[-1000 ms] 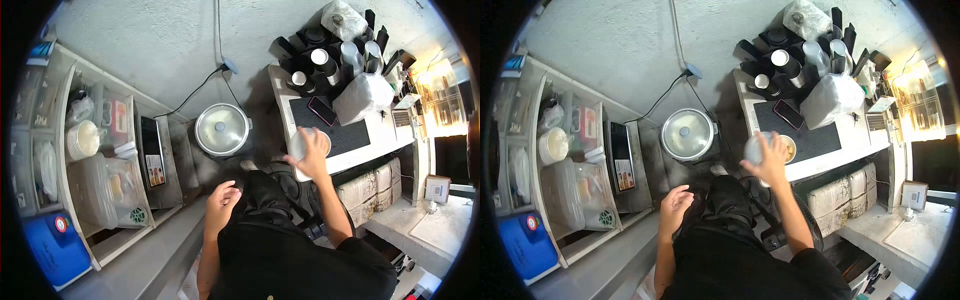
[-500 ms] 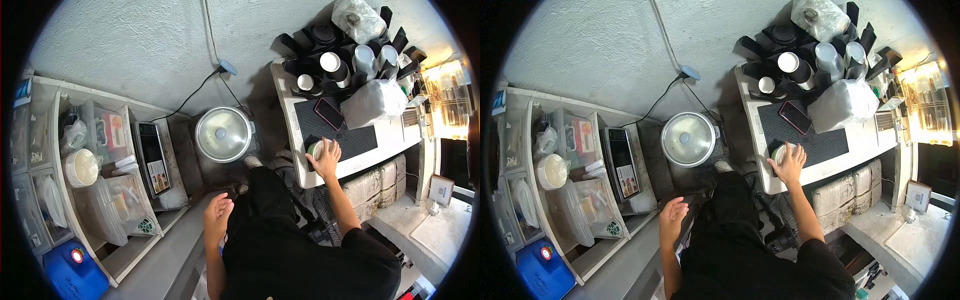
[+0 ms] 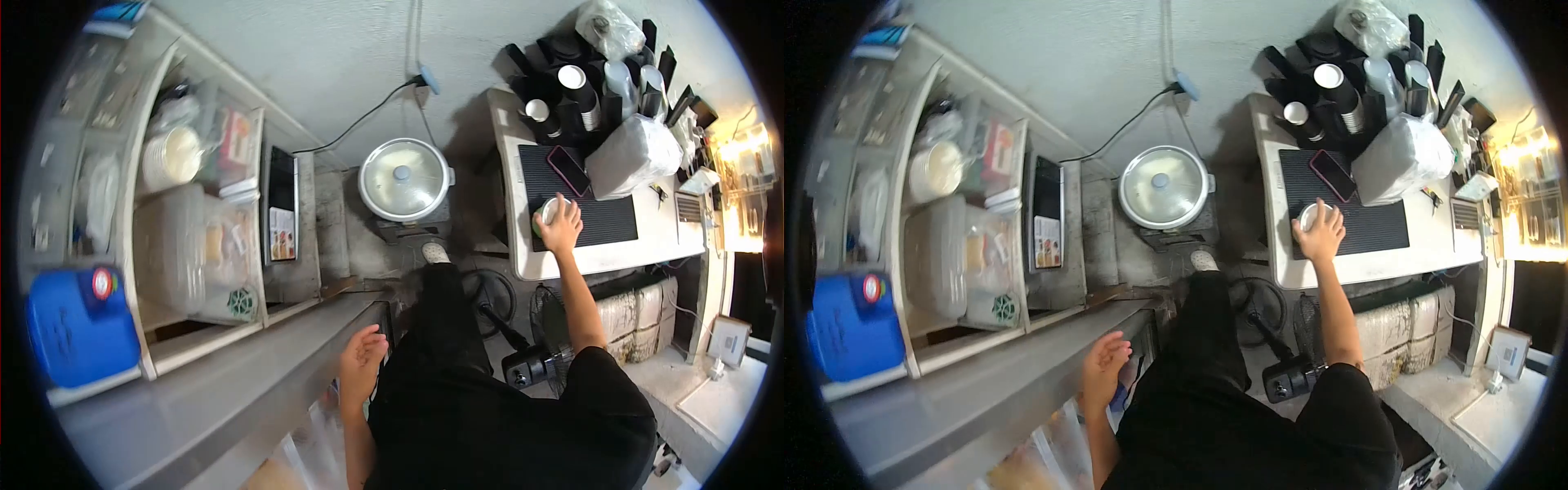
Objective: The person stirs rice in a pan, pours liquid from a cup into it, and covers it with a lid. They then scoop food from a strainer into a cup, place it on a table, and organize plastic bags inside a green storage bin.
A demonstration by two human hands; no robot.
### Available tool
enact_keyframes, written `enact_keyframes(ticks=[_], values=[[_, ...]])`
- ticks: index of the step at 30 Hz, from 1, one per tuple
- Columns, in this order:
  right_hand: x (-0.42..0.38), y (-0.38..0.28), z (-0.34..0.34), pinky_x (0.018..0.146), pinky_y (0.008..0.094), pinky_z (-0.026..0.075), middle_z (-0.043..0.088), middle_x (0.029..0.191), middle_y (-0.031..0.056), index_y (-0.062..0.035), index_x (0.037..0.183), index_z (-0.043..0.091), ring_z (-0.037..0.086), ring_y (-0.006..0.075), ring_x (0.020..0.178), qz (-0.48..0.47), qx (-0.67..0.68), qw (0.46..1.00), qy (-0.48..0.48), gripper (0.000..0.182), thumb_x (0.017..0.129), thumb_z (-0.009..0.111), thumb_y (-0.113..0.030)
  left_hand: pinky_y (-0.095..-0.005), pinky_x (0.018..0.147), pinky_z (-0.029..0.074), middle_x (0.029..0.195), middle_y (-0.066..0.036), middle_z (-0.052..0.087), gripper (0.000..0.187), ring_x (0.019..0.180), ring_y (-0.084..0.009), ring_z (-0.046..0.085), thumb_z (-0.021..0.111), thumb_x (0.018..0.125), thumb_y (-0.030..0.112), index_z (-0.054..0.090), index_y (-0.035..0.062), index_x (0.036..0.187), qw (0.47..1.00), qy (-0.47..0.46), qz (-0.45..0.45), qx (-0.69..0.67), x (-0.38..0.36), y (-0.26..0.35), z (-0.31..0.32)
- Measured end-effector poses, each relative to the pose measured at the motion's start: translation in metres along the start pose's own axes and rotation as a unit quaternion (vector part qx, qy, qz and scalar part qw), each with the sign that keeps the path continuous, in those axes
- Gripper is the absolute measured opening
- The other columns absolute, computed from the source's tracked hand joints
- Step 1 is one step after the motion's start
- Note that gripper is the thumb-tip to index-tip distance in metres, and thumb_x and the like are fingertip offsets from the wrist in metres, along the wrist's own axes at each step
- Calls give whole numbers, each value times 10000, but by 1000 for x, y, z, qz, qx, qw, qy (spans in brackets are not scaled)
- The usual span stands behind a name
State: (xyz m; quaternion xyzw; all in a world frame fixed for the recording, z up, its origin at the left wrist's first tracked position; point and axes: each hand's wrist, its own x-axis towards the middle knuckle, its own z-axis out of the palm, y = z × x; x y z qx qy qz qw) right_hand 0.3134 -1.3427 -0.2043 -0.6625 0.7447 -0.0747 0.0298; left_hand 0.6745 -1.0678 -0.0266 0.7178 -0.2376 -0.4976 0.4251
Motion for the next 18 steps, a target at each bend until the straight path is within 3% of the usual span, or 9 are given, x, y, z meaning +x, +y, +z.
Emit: enact_keyframes(ticks=[6, 10, 13, 18], values=[[-5, 0, -4, 1002, 517, 255, 322, 1351, 247, -218, 1377, 321, 287, 401, 1268, 7, -3, 1000, 1, 826, 691, 636, -553, -223, 781, 463, 937, -63, 630, 324, 867, -105, 594, 643, 830, 91, 560, 14, 1133, 998, -5, 1, -57, -65, -60, -28], [-2, -15, -10, 934, 508, 353, 404, 1286, 206, -221, 1335, 395, 385, 372, 1194, 98, -15, 995, 31, 785, 678, 648, -569, -235, 768, 471, 930, -63, 635, 324, 847, -112, 605, 652, 829, 118, 566, 19, 1125, 999, -8, 4, -39, -90, -86, -41], [11, -13, 6, 972, 544, 296, 327, 1365, 237, -248, 1390, 319, 307, 385, 1265, 162, -33, 986, 22, 805, 725, 572, -625, -248, 773, 472, 918, -67, 639, 339, 835, -123, 610, 653, 836, 158, 566, 18, 1132, 1000, 4, 5, 2, -99, -96, -47], [13, -10, 14, 981, 568, 269, 286, 1385, 254, -246, 1417, 245, 266, 406, 1289, 167, -33, 985, -7, 830, 743, 535, -635, -257, 779, 469, 946, -80, 640, 366, 856, -127, 607, 647, 845, 196, 557, 20, 1153, 999, -36, -33, 17, -99, -96, -45]])
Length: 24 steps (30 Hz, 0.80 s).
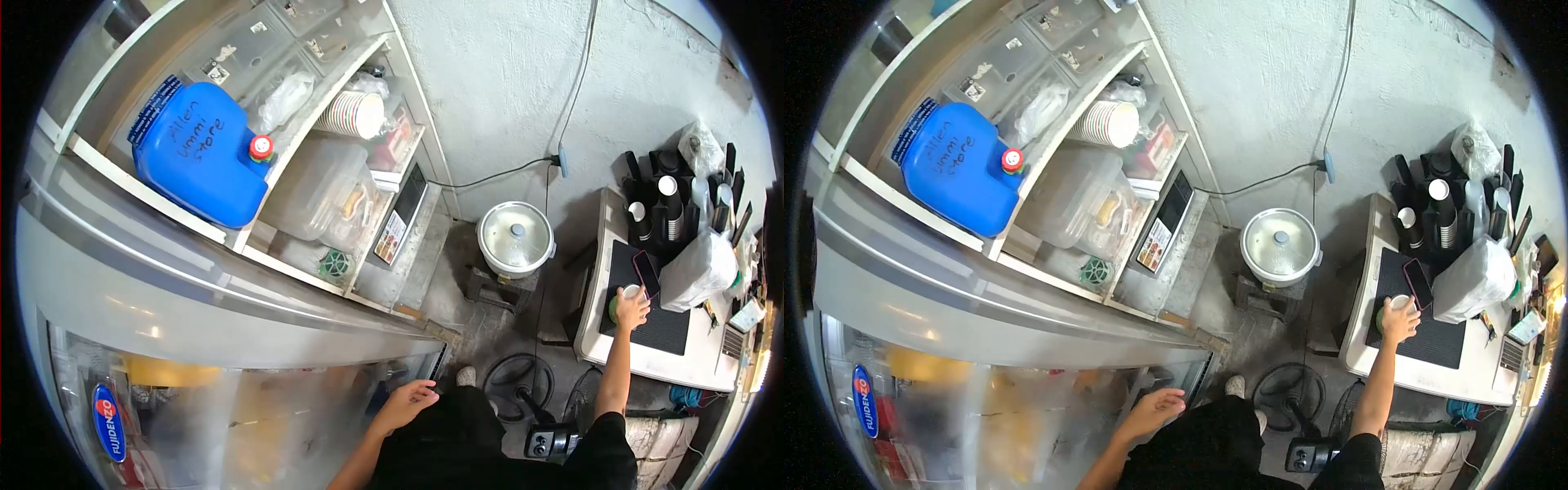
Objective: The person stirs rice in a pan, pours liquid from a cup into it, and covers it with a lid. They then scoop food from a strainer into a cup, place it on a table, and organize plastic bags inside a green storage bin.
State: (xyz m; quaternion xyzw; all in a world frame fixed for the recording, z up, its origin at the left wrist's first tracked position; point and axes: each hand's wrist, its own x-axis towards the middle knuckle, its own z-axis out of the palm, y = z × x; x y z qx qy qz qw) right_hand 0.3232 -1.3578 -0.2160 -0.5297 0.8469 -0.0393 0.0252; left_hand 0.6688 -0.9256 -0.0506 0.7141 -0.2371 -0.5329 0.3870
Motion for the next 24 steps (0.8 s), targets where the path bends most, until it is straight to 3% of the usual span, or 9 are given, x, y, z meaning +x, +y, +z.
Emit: enact_keyframes(ticks=[8, 9, 10, 12, 14, 16, 18, 22, 24], values=[[2, -4, -9, 1002, 581, 229, 256, 1405, 266, -216, 1439, 194, 237, 441, 1301, -2, -68, 997, -24, 900, 740, 480, -706, -270, 808, 468, 1005, -88, 621, 391, 916, -129, 588, 630, 861, 205, 527, 17, 1188, 997, -66, 18, 23, 18, 6, -2], [-15, -15, -35, 996, 577, 235, 308, 1369, 274, -144, 1422, 226, 289, 443, 1268, -52, -85, 994, 48, 901, 748, 533, -657, -272, 805, 470, 1005, -89, 621, 390, 916, -129, 590, 630, 861, 204, 528, 16, 1187, 997, -72, 27, 28, 20, 7, -3], [-26, -28, -45, 996, 577, 235, 308, 1369, 274, -144, 1422, 226, 289, 443, 1268, -51, -85, 994, 49, 901, 748, 533, -657, -275, 802, 473, 1006, -89, 620, 389, 915, -130, 591, 630, 861, 204, 528, 15, 1186, 996, -79, 35, 33, 22, 8, -6], [-32, -67, -68, 977, 530, 291, 371, 1311, 280, -61, 1354, 319, 361, 430, 1212, -245, 103, 948, 175, 825, 743, 654, -502, -272, 797, 472, 1006, -88, 619, 388, 915, -128, 591, 629, 862, 202, 527, 17, 1188, 996, -75, 46, 25, 41, 3, -11], [-49, -132, -96, 940, 459, 361, 458, 1223, 262, 4, 1235, 435, 441, 396, 1138, -338, 237, 905, 106, 662, 729, 721, -313, -270, 791, 472, 1006, -87, 619, 386, 915, -127, 591, 628, 863, 200, 527, 18, 1189, 996, -72, 49, 14, 53, 14, -12], [-53, -213, -95, 909, 407, 402, 528, 1144, 236, 27, 1162, 496, 497, 377, 1077, -445, 358, 816, 82, 535, 753, 704, -248, -257, 782, 465, 1005, -83, 615, 380, 901, -124, 591, 624, 866, 194, 525, 28, 1194, 997, -66, 41, -8, 65, 49, -12], [-74, -304, -133, 873, 389, 438, 584, 1068, 235, 35, 1098, 558, 560, 362, 999, -487, 433, 757, -38, 396, 810, 654, -219, -247, 767, 460, 1005, -80, 611, 379, 883, -116, 588, 625, 866, 192, 525, 40, 1199, 997, -60, 57, -13, 89, 68, -11], [-109, -490, -189, 779, 371, 488, 646, 923, 221, 42, 1041, 599, 637, 323, 860, -561, 494, 621, -237, 308, 833, 605, -184, -251, 800, 461, 1021, -87, 608, 358, 911, -130, 587, 622, 869, 184, 533, 30, 1180, 995, -25, 101, -13, 144, 102, -12], [-118, -567, -202, 777, 365, 489, 646, 885, 224, 14, 1040, 611, 640, 326, 837, -590, 481, 592, -263, 281, 835, 595, -179, -268, 799, 471, 972, -93, 625, 389, 901, -142, 595, 646, 851, 224, 540, 37, 1176, 994, 10, 96, -49, 163, 132, -20]])
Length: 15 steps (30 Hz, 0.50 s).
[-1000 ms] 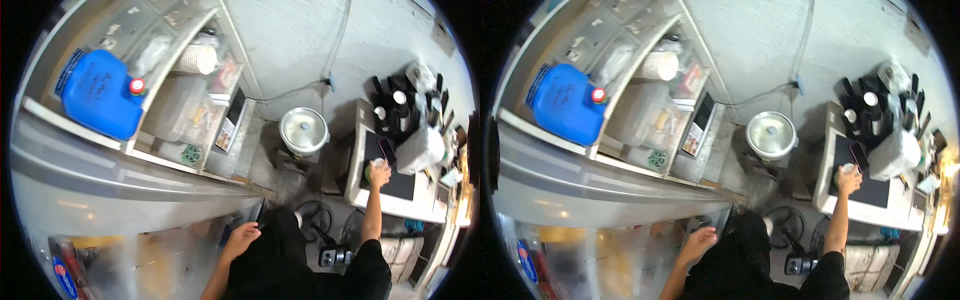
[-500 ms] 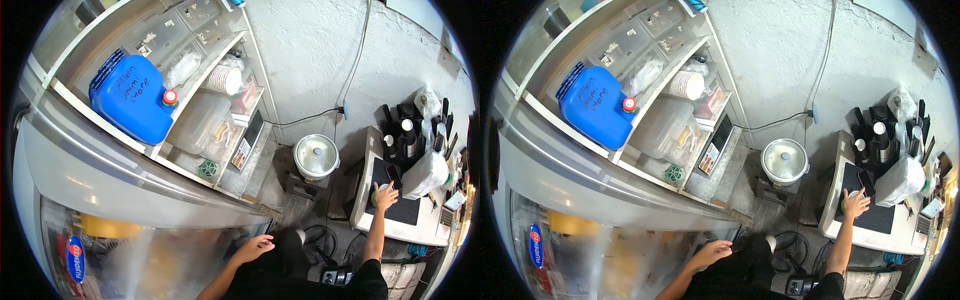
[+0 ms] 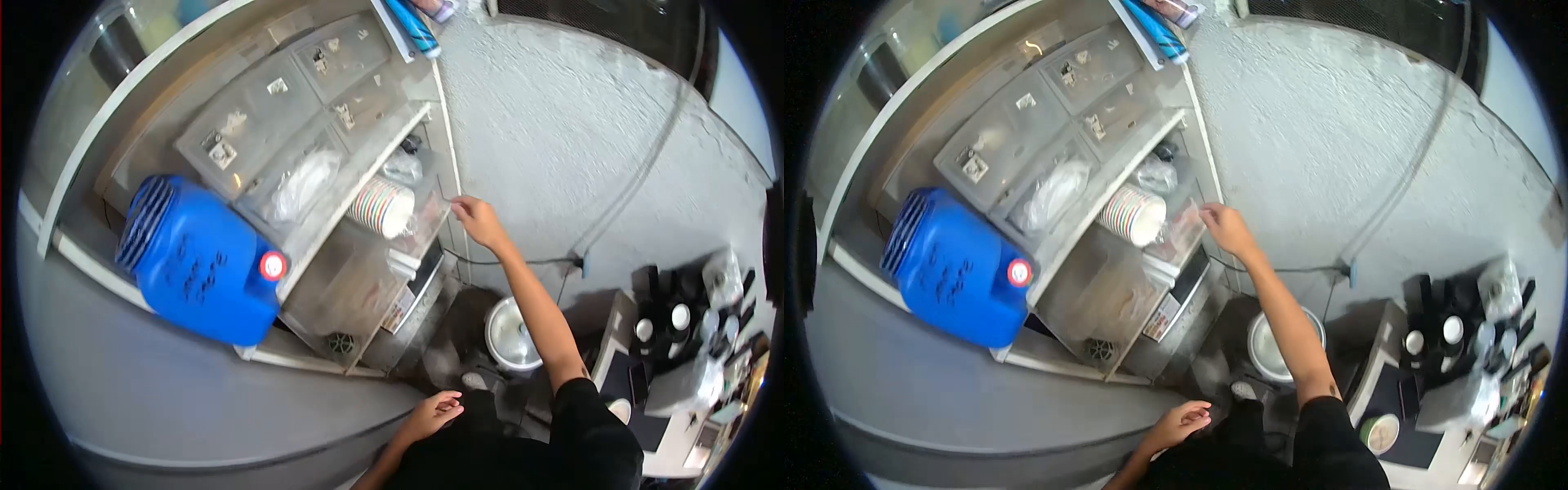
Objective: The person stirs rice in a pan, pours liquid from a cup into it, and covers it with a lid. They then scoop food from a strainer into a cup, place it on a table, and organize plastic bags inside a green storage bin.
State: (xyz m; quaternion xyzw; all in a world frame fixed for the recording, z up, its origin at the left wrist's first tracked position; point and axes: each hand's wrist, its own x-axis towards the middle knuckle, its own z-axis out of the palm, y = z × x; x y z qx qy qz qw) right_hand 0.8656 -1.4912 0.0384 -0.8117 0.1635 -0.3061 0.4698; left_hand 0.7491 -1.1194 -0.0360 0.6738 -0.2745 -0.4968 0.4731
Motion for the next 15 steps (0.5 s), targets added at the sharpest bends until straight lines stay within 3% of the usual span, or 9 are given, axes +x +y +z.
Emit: enact_keyframes(ticks=[4, 6, 7, 9, 10, 12, 13, 15], values=[[116, 14, 37, 780, 374, 488, 638, 890, 231, -25, 1040, 626, 635, 326, 841, -53, 4, 999, -5, 258, 825, 597, -164, -276, 806, 469, 977, -88, 631, 382, 891, -140, 599, 645, 851, 223, 548, 36, 1169, 996, 91, -7, 7, 39, 40, -19], [153, 17, 47, 780, 385, 487, 638, 877, 214, -55, 1060, 630, 629, 329, 843, -148, -29, 989, -1, 273, 804, 603, -146, -274, 801, 470, 979, -78, 636, 369, 888, -137, 602, 640, 854, 216, 552, 33, 1162, 990, 128, -48, -14, 49, 50, -32], [164, 21, 50, 780, 385, 487, 638, 877, 214, -55, 1060, 630, 629, 329, 843, -152, -20, 988, -9, 273, 804, 603, -146, -274, 801, 470, 979, -78, 636, 369, 888, -137, 602, 640, 854, 216, 552, 33, 1162, 989, 140, -51, -15, 54, 56, -38], [182, 35, 54, 764, 400, 477, 626, 927, 192, -55, 1028, 633, 615, 329, 848, -275, -144, 950, -36, 263, 775, 610, -123, -272, 802, 470, 967, -76, 638, 355, 893, -137, 605, 632, 859, 206, 553, 31, 1158, 974, 197, -111, -9, 60, 64, -47], [187, 40, 59, 764, 400, 477, 626, 927, 192, -55, 1028, 633, 615, 329, 848, -275, -136, 951, -42, 263, 775, 610, -123, -272, 802, 470, 967, -76, 638, 355, 893, -137, 605, 632, 859, 206, 553, 31, 1158, 972, 204, -118, -12, 62, 67, -52], [192, 44, 62, 738, 410, 465, 602, 984, 182, -45, 944, 621, 594, 349, 848, -126, -92, 983, -92, 205, 747, 620, -102, -270, 801, 472, 954, -77, 641, 343, 892, -137, 608, 624, 867, 209, 555, 30, 1151, 964, 250, -90, -25, 67, 71, -56], [192, 45, 63, 721, 424, 456, 580, 1004, 182, -32, 855, 583, 573, 367, 832, -139, -56, 988, -45, 127, 732, 609, -48, -270, 801, 472, 954, -77, 641, 343, 892, -137, 608, 624, 867, 209, 555, 30, 1151, 962, 254, -95, -31, 69, 74, -58], [189, 43, 62, 722, 427, 457, 576, 1000, 183, -27, 852, 571, 568, 375, 825, -138, -27, 990, -11, 120, 734, 590, -16, -264, 786, 476, 941, -79, 642, 339, 875, -132, 611, 624, 869, 213, 558, 29, 1147, 955, 279, -97, -37, 75, 78, -60]])
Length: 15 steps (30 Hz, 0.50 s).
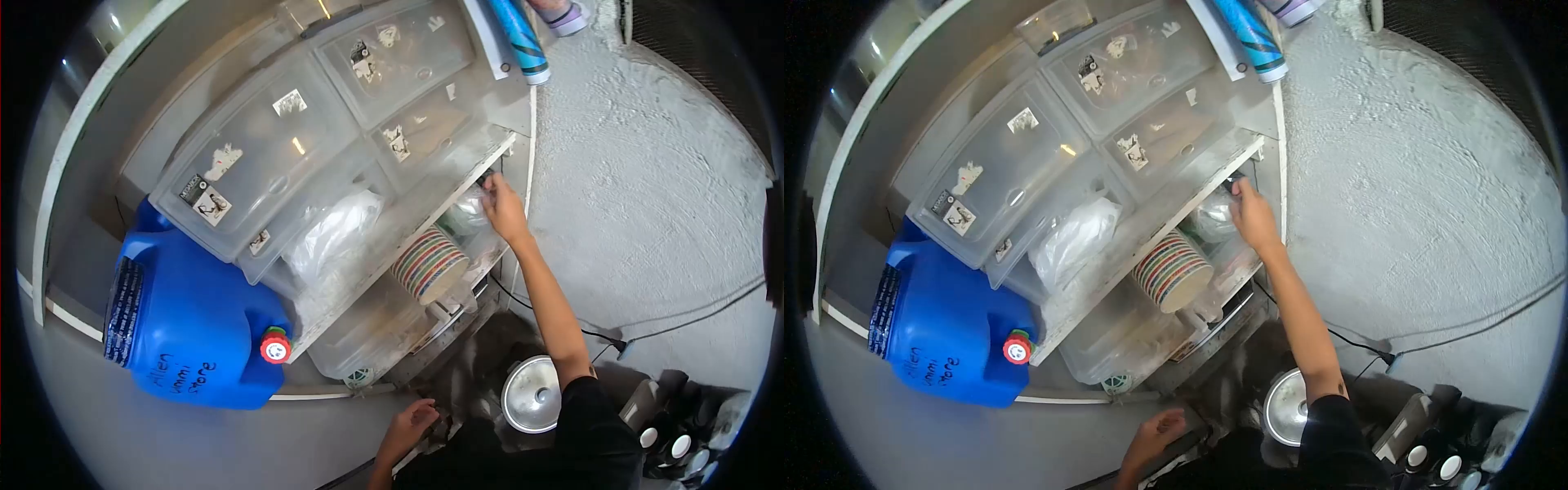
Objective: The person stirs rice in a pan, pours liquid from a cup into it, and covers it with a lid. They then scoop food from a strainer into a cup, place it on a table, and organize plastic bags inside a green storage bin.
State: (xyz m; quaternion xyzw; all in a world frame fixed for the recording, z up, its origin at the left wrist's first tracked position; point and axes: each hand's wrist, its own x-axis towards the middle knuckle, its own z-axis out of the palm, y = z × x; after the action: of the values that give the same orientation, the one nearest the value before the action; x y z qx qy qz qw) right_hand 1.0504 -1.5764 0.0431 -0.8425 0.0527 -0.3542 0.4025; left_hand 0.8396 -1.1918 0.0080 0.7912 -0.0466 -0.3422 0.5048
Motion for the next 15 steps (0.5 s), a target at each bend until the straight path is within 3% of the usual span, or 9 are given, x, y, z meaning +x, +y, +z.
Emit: enact_keyframes(ticks=[1, 2, 3, 5, 9, 11, 15], values=[[-1, -1, -1, 723, 430, 457, 571, 996, 185, -22, 849, 559, 563, 382, 818, 2, 20, 999, 45, 120, 736, 571, 16, -264, 786, 476, 941, -79, 642, 339, 875, -132, 611, 624, 869, 213, 558, 29, 1147, 1000, 3, -6, -4, 2, -1, 1], [-1, -2, 1, 753, 419, 457, 567, 1027, 165, -15, 793, 547, 550, 377, 877, -82, -4, 994, 70, 84, 744, 538, 53, -260, 778, 477, 938, -78, 642, 341, 866, -130, 611, 626, 868, 211, 558, 28, 1147, 1000, 7, 17, -4, 5, -3, 2], [-2, 0, 0, 753, 419, 457, 567, 1027, 165, -15, 793, 547, 550, 377, 877, -82, -3, 994, 66, 84, 744, 538, 53, -257, 771, 478, 934, -78, 641, 342, 856, -127, 611, 628, 867, 210, 558, 27, 1148, 999, 10, 41, -3, 8, -5, 3], [-6, 4, -2, 823, 411, 445, 557, 1087, 153, -40, 805, 610, 526, 363, 967, -196, -85, 977, 18, 128, 746, 538, 50, -257, 769, 478, 932, -80, 640, 347, 853, -127, 610, 632, 864, 206, 557, 25, 1150, 999, 8, 36, 0, 12, -8, 6], [-11, 4, 7, 888, 413, 423, 548, 1114, 168, -54, 860, 667, 502, 351, 1030, -193, -153, 969, 15, 146, 734, 612, -7, -281, 831, 465, 1020, -100, 627, 358, 939, -154, 595, 622, 874, 209, 548, 30, 1175, 1000, -19, -2, 2, 11, -4, 13], [-9, 1, 13, 923, 429, 402, 530, 1131, 205, -41, 989, 662, 496, 353, 1057, -104, -158, 982, 10, 280, 714, 677, -90, -280, 832, 464, 1023, -101, 626, 359, 941, -153, 595, 620, 876, 212, 546, 31, 1177, 1000, -23, -7, -2, 9, -6, 16], [-6, -1, 11, 891, 433, 426, 528, 1124, 229, -3, 979, 638, 508, 371, 1059, -68, -201, 977, -20, 323, 703, 709, -155, -279, 829, 463, 1020, -93, 624, 361, 934, -150, 596, 616, 879, 221, 542, 36, 1180, 999, -29, -10, -13, 2, -13, 19]])
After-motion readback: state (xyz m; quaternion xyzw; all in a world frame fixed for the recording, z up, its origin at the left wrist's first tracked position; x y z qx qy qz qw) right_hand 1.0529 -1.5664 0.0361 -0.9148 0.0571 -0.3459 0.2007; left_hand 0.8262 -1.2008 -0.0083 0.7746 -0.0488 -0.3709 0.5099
